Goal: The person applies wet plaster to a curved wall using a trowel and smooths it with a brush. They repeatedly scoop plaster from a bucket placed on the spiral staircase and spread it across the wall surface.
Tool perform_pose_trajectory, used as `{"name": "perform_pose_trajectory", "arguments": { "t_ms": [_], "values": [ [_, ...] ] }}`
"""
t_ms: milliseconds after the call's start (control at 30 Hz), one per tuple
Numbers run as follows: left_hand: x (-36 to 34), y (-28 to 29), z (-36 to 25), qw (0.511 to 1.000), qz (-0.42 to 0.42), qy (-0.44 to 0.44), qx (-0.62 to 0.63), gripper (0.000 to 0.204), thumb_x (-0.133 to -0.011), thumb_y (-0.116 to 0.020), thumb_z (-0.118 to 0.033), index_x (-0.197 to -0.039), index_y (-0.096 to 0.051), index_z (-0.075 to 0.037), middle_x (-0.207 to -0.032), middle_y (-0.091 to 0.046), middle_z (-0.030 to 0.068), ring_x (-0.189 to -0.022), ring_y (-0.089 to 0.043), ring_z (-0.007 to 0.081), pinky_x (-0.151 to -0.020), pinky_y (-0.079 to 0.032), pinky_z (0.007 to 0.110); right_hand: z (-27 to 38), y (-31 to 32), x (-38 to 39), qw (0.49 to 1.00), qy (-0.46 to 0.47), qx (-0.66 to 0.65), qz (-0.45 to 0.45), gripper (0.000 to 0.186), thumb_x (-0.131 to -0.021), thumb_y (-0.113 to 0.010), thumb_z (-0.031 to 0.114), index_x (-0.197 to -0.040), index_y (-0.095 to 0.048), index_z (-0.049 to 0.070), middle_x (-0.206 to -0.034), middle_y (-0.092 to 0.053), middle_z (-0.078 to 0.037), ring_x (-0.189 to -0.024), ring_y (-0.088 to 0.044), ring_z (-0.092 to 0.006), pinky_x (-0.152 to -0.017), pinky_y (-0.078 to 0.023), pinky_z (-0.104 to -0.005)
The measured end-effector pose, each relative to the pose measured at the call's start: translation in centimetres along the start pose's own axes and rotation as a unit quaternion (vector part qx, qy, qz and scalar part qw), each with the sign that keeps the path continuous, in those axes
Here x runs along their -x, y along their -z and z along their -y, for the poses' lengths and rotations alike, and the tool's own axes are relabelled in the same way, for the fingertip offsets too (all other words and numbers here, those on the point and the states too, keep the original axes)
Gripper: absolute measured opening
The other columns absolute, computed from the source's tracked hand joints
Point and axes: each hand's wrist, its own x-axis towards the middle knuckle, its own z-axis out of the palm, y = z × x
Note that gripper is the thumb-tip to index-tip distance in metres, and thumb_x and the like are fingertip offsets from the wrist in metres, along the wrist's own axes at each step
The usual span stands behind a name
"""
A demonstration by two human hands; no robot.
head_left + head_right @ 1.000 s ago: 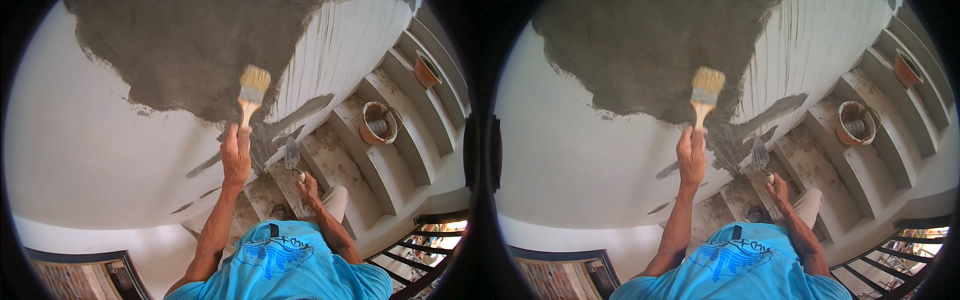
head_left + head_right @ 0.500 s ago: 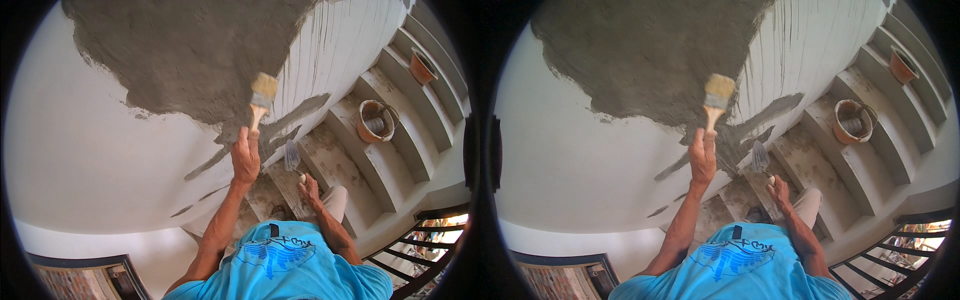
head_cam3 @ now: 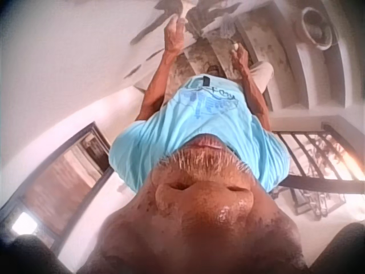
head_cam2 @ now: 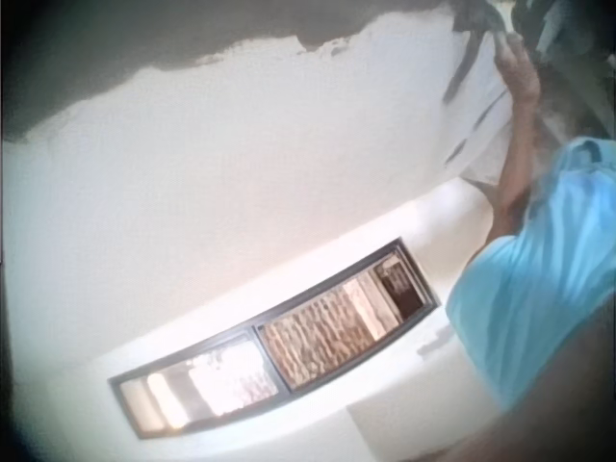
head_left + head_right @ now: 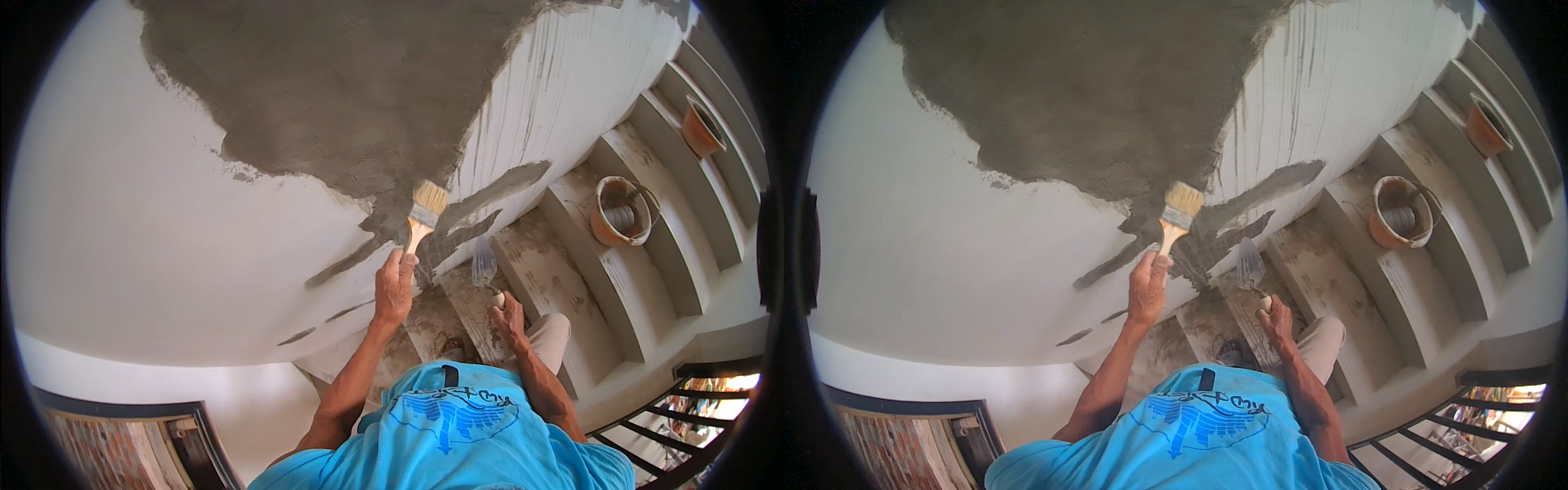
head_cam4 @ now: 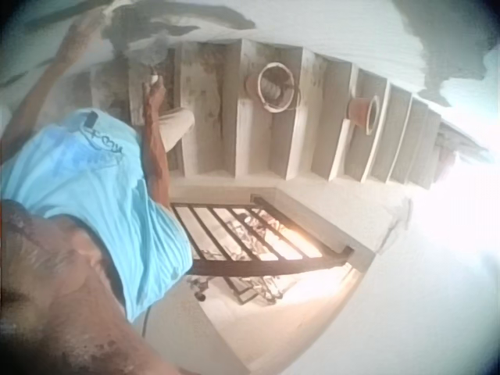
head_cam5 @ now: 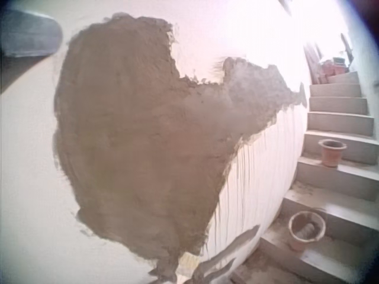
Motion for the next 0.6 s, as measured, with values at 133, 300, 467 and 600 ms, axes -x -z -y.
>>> {"name": "perform_pose_trajectory", "arguments": {
  "t_ms": [133, 300, 467, 600],
  "values": [
    [-1.1, 3.2, -5.4, 0.992, -0.084, -0.066, 0.069, 0.048, -0.106, -0.046, -0.050, -0.101, -0.059, -0.004, -0.069, -0.041, -0.0043, -0.052, -0.038, 0.0051, -0.043, -0.036, 0.024, 0.2, 0.3, -0.2, 1.000, -0.004, 0.012, -0.001, 0.031, -0.076, -0.068, 0.023, -0.088, -0.050, 0.000, -0.074, -0.056, -0.021, -0.067, -0.055, -0.0339, -0.065, -0.044, -0.0461],
    [-4.2, 4.4, -8.5, 0.971, -0.171, -0.066, 0.153, 0.042, -0.109, -0.045, -0.040, -0.094, -0.054, -0.001, -0.064, -0.044, 0.0048, -0.057, -0.043, 0.0139, -0.053, -0.037, 0.033, -0.3, -0.2, -0.3, 1.000, 0.010, 0.014, 0.020, 0.032, -0.076, -0.068, 0.023, -0.088, -0.049, -0.001, -0.074, -0.056, -0.022, -0.067, -0.054, -0.0343, -0.064, -0.044, -0.0454],
    [0.0, 0.4, 3.5, 0.992, -0.087, 0.010, 0.093, 0.050, -0.105, -0.045, -0.050, -0.096, -0.056, -0.002, -0.066, -0.040, -0.0009, -0.044, -0.041, 0.0075, -0.038, -0.035, 0.026, 0.0, 0.3, -0.3, 0.999, 0.011, 0.035, 0.033, 0.029, -0.076, -0.068, 0.019, -0.089, -0.051, -0.001, -0.075, -0.057, -0.021, -0.067, -0.055, -0.0365, -0.066, -0.045, -0.0458],
    [2.9, 0.4, 3.8, 0.994, -0.067, 0.037, 0.075, 0.051, -0.105, -0.045, -0.052, -0.097, -0.056, -0.002, -0.066, -0.040, -0.0005, -0.041, -0.040, 0.0081, -0.037, -0.034, 0.027, -0.4, 0.7, -0.2, 1.000, 0.000, 0.005, 0.026, 0.027, -0.076, -0.069, 0.016, -0.092, -0.054, -0.001, -0.077, -0.060, -0.020, -0.069, -0.056, -0.0373, -0.068, -0.047, -0.0454]
  ]
}}
